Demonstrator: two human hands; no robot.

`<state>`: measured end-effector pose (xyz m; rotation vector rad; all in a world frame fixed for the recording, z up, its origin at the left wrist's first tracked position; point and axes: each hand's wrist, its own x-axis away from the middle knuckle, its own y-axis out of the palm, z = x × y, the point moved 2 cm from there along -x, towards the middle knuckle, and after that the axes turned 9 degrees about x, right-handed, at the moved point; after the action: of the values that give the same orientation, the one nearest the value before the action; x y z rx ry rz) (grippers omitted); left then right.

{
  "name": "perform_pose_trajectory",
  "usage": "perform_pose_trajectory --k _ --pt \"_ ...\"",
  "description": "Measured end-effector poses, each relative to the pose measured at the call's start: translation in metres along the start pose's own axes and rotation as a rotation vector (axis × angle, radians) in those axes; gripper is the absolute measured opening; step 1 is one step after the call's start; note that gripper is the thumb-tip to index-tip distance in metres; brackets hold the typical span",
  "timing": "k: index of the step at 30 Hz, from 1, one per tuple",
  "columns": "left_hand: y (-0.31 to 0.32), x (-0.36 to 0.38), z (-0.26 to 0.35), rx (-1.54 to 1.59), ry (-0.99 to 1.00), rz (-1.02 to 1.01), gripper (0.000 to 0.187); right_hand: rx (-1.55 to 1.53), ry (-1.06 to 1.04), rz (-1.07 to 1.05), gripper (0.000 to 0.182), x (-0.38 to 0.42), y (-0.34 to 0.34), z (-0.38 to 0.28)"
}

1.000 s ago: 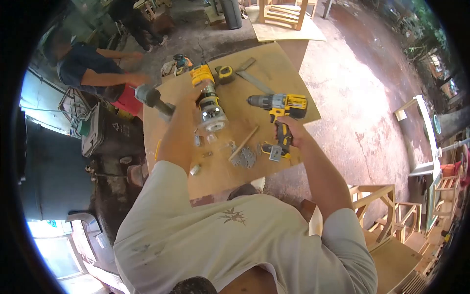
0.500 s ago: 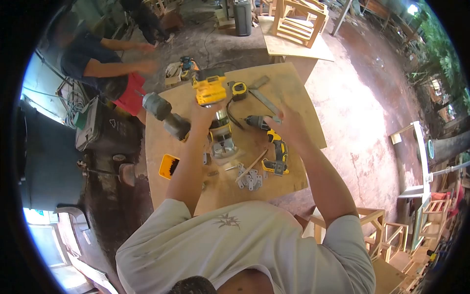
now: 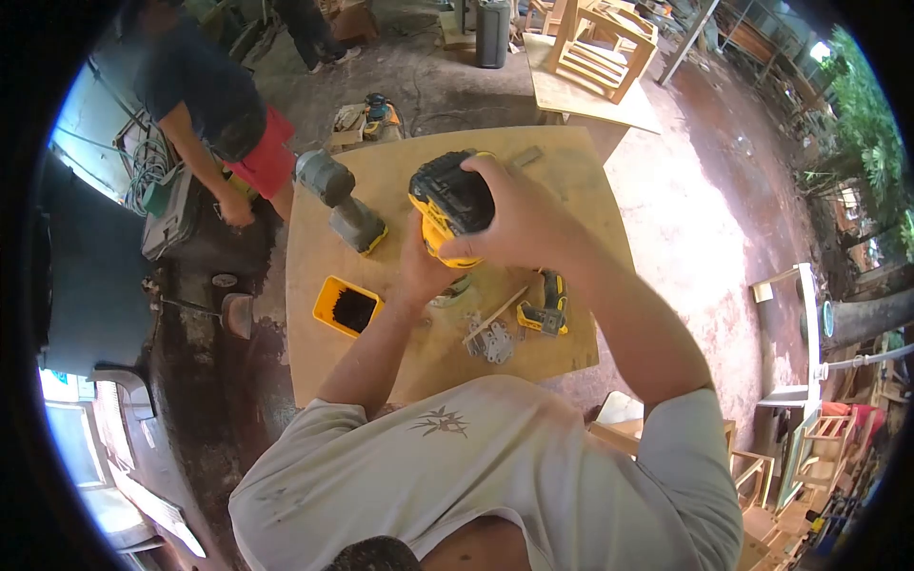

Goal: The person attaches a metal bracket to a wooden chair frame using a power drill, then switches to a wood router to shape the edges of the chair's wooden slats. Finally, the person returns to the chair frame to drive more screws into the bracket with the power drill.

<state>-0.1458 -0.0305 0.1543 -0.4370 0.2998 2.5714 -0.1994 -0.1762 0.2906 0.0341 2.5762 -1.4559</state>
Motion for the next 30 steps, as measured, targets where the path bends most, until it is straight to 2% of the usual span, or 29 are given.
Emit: perform_pose_trajectory --k 1,2,3,5,6,8,9,11,14,18,22,24,25,27,28,30 --pt "0.000 0.002 0.004 0.086 0.010 -0.002 0.083 0.002 0.007 0.000 0.084 -0.011 -0.006 -0.002" --pt "0.000 0.004 0.008 0.171 0.016 -0.006 0.084 0.059 -0.073 -0.085 0.078 -0.029 -0.008 -0.006" --pt "-0.004 0.005 0.013 0.075 0.014 -0.004 0.084 0.117 -0.153 -0.169 0.072 -0.046 -0.006 -0.009" --pt "-0.015 0.007 0.004 -0.002 0.025 -0.027 0.085 0.033 -0.249 -0.200 0.059 -0.067 0.017 -0.009" --pt "-0.019 0.008 0.001 -0.081 0.047 -0.045 0.085 0.029 -0.236 -0.202 0.059 -0.077 0.021 -0.012" --pt "-0.025 0.010 0.004 -0.039 0.031 -0.056 0.085 0.198 -0.353 -0.330 0.060 -0.093 0.027 -0.023" --pt "-0.027 0.011 0.003 -0.027 0.024 -0.087 0.085 0.193 -0.341 -0.338 0.060 -0.098 0.032 -0.026" --pt "-0.029 0.013 -0.005 0.043 0.015 -0.086 0.083 0.218 -0.306 -0.487 0.065 -0.105 0.044 -0.033" --pt "-0.031 0.015 -0.010 0.164 -0.002 -0.063 0.087 0.275 -0.303 -0.493 0.065 -0.108 0.046 -0.047" --pt "-0.038 0.016 -0.015 0.016 0.032 -0.110 0.087 0.296 -0.259 -0.424 0.064 -0.108 0.049 -0.053" --pt "-0.039 0.016 0.000 0.044 0.016 -0.109 0.089 0.328 -0.249 -0.335 0.066 -0.114 0.049 -0.046" --pt "-0.041 0.018 0.013 0.076 -0.149 -0.183 0.097 0.329 -0.281 -0.320 0.067 -0.116 0.051 -0.045" --pt "-0.040 0.021 0.013 0.076 -0.142 -0.185 0.097 0.340 -0.216 -0.310 0.067 -0.117 0.054 -0.042" --pt "-0.035 0.027 0.014 0.325 0.133 -0.138 0.108 0.351 -0.145 -0.292 0.068 -0.121 0.058 -0.040" --pt "-0.026 0.030 0.013 0.325 0.132 -0.142 0.108 0.339 -0.131 -0.294 0.067 -0.122 0.059 -0.041" --pt "-0.013 0.034 0.011 0.121 0.224 0.236 0.122 0.321 -0.111 -0.292 0.067 -0.122 0.062 -0.043"
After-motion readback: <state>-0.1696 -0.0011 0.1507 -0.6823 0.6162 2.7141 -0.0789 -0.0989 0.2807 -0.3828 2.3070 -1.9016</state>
